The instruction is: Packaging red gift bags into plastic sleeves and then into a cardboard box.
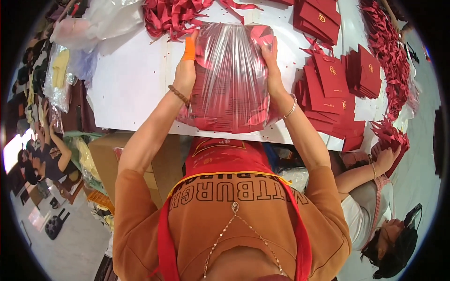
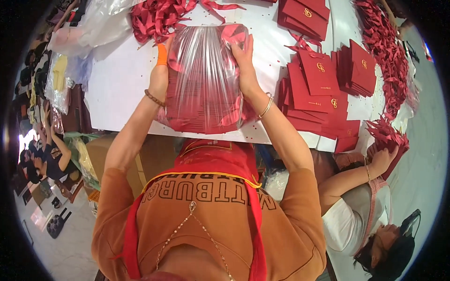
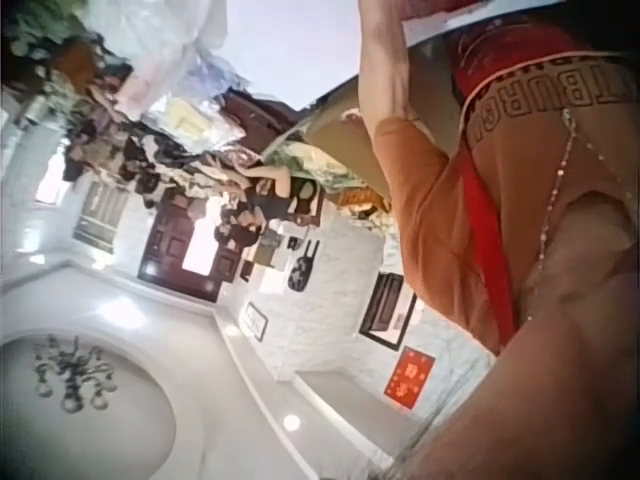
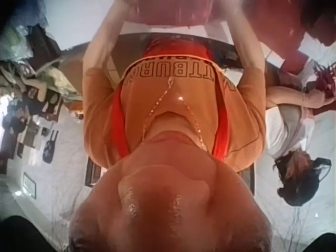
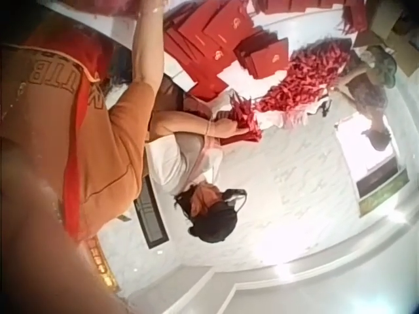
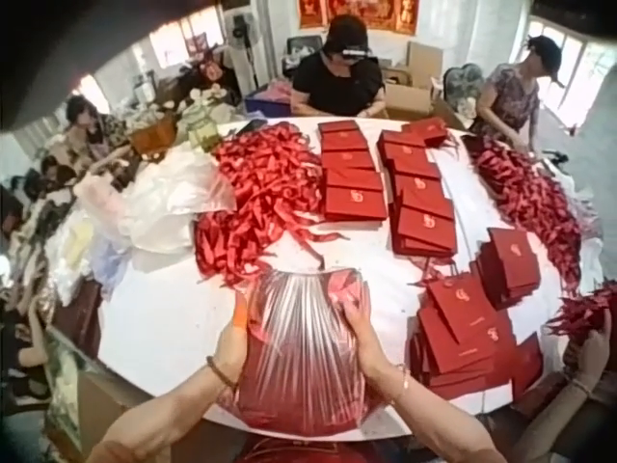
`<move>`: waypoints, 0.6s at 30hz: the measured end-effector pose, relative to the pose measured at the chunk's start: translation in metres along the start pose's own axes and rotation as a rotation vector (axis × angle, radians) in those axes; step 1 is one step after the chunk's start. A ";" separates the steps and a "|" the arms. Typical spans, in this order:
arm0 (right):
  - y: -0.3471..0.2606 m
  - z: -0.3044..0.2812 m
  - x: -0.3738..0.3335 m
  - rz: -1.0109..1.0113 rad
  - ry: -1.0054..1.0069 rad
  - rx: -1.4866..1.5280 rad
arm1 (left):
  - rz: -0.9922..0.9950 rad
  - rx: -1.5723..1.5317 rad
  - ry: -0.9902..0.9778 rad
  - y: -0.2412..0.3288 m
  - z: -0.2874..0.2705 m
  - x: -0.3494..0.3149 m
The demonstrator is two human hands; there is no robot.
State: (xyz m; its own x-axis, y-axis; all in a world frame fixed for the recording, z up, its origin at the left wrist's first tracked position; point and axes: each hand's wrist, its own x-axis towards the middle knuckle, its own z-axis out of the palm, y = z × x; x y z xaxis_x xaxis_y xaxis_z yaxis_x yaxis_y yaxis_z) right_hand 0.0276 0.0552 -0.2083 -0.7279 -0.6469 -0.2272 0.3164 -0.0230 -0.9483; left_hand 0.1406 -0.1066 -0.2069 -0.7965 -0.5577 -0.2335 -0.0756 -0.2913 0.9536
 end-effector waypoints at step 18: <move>0.012 -0.007 -0.022 0.325 0.019 0.116 | -0.319 -0.041 0.049 -0.078 -0.040 0.011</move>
State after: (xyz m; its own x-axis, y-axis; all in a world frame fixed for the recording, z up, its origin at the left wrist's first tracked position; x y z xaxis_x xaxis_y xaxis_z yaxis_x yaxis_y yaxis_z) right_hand 0.0435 0.0741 -0.2164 -0.5887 -0.6201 -0.5186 0.5998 0.0949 -0.7945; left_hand 0.1618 -0.1211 -0.2913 -0.7070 -0.4694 -0.5290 -0.2915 -0.4881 0.8227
